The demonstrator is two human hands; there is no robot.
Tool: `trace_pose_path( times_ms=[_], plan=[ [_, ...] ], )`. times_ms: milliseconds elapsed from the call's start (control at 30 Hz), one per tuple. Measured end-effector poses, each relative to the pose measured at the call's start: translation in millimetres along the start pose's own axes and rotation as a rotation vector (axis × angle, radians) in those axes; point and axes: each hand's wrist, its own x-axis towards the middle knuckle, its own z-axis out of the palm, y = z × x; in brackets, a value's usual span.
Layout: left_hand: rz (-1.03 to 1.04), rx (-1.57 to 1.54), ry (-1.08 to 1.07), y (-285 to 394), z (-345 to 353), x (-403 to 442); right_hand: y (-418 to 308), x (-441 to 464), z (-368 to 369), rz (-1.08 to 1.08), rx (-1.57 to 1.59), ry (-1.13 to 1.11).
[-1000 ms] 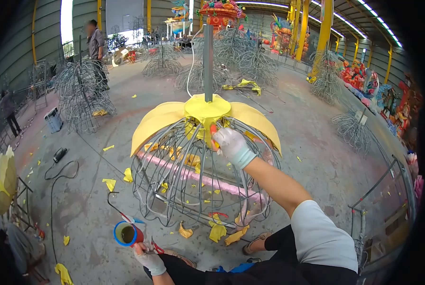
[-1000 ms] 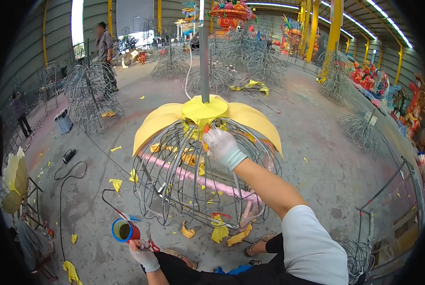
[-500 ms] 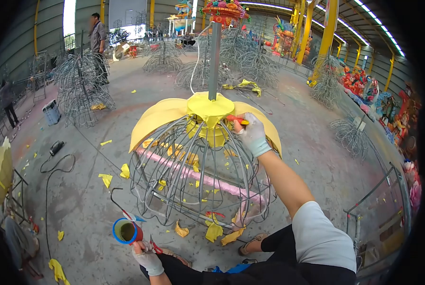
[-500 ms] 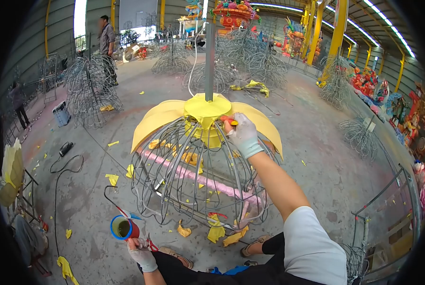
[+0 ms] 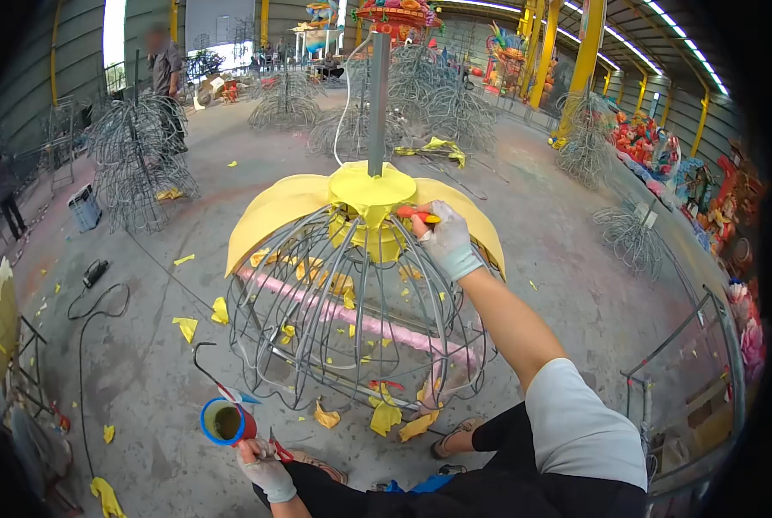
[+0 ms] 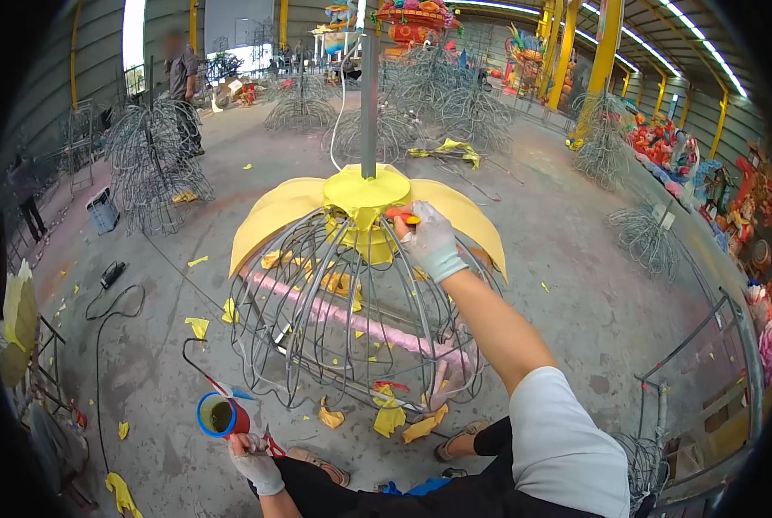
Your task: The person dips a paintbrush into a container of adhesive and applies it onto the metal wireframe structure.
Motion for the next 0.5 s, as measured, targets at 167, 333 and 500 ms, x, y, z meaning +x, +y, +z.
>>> trace_pose_path(
  times_ms=[167, 333, 500],
  plan=[
    [0.017, 0.005, 0.024, -1.5, 1.5, -1.0, -5.5, -2.9, 4.5, -0.025, -0.035, -0.017],
    [0.014, 0.02, 0.01, 1.9, 4.0, -0.8, -11.2, -5.6, 15.0, -0.206, -0.154, -0.061],
    [0.011, 0.002, 0.012, 4.3, 3.2, -1.0, -18.7, -17.2, 22.6, -0.407, -0.278, -0.135]
  ],
)
